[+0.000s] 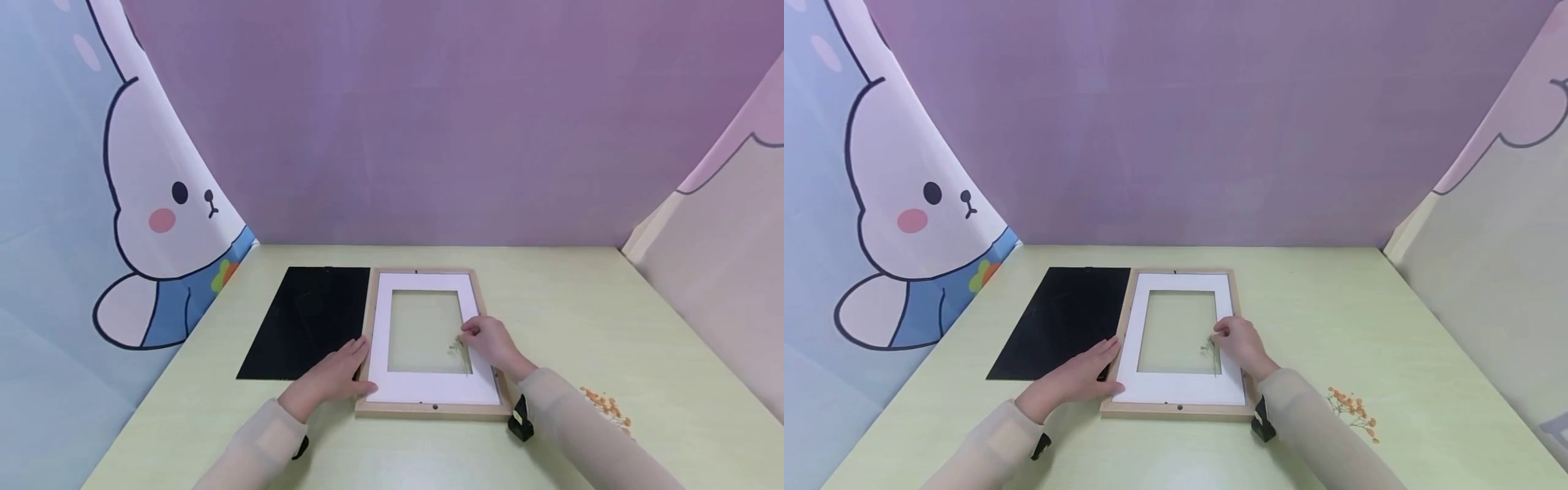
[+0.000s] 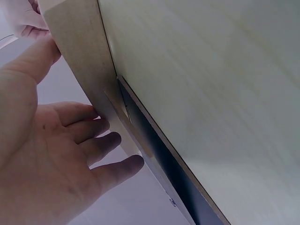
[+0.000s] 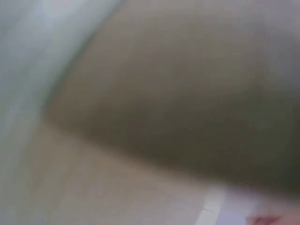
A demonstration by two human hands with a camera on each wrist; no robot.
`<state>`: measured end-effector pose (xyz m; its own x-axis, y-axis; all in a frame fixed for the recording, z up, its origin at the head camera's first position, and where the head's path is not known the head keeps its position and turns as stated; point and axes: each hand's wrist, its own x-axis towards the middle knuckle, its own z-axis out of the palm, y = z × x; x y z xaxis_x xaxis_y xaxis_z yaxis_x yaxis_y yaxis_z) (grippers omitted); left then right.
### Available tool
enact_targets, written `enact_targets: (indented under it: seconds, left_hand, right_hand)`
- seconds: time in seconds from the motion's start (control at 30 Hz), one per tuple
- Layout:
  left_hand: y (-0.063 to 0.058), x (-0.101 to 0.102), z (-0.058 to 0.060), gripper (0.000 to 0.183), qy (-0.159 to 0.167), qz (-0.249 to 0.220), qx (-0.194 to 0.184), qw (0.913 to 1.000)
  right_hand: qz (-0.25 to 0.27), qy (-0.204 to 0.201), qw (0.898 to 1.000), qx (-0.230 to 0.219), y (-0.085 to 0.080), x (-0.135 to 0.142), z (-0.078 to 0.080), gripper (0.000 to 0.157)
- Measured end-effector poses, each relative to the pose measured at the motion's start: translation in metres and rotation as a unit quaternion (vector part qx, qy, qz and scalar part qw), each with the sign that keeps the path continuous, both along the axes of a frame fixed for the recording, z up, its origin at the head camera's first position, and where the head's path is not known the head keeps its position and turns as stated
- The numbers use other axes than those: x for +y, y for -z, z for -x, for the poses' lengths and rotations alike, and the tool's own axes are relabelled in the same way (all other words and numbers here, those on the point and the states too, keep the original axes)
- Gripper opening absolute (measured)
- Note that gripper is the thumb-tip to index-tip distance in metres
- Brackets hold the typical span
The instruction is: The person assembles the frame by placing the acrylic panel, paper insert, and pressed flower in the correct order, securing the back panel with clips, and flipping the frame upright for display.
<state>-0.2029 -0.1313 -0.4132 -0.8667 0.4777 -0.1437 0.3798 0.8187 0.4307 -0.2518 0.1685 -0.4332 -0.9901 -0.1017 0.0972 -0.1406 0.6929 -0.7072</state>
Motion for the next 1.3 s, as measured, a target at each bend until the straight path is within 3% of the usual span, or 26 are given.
enact_targets:
  seconds: [0.13,0.43,0.6,1.3]
  left_hand:
    - [-0.001,0.001,-0.002,0.078,0.002,-0.005,-0.001,1.0000]
    - [-0.004,0.000,-0.004,0.078,0.000,0.003,0.002,1.0000]
    - [-0.003,-0.001,-0.003,0.078,0.001,0.010,0.003,0.9999]
    - [0.000,0.000,0.000,0.078,0.005,0.006,0.001,1.0000]
  right_hand:
    - [-0.007,-0.018,1.000,0.010,0.000,0.005,-0.004,0.014]
    - [-0.056,-0.105,0.993,0.026,-0.005,0.016,-0.025,0.024]
    - [-0.075,-0.120,0.990,0.029,-0.006,0.016,-0.029,0.033]
    - [-0.075,-0.075,0.994,-0.006,-0.001,0.012,-0.024,0.034]
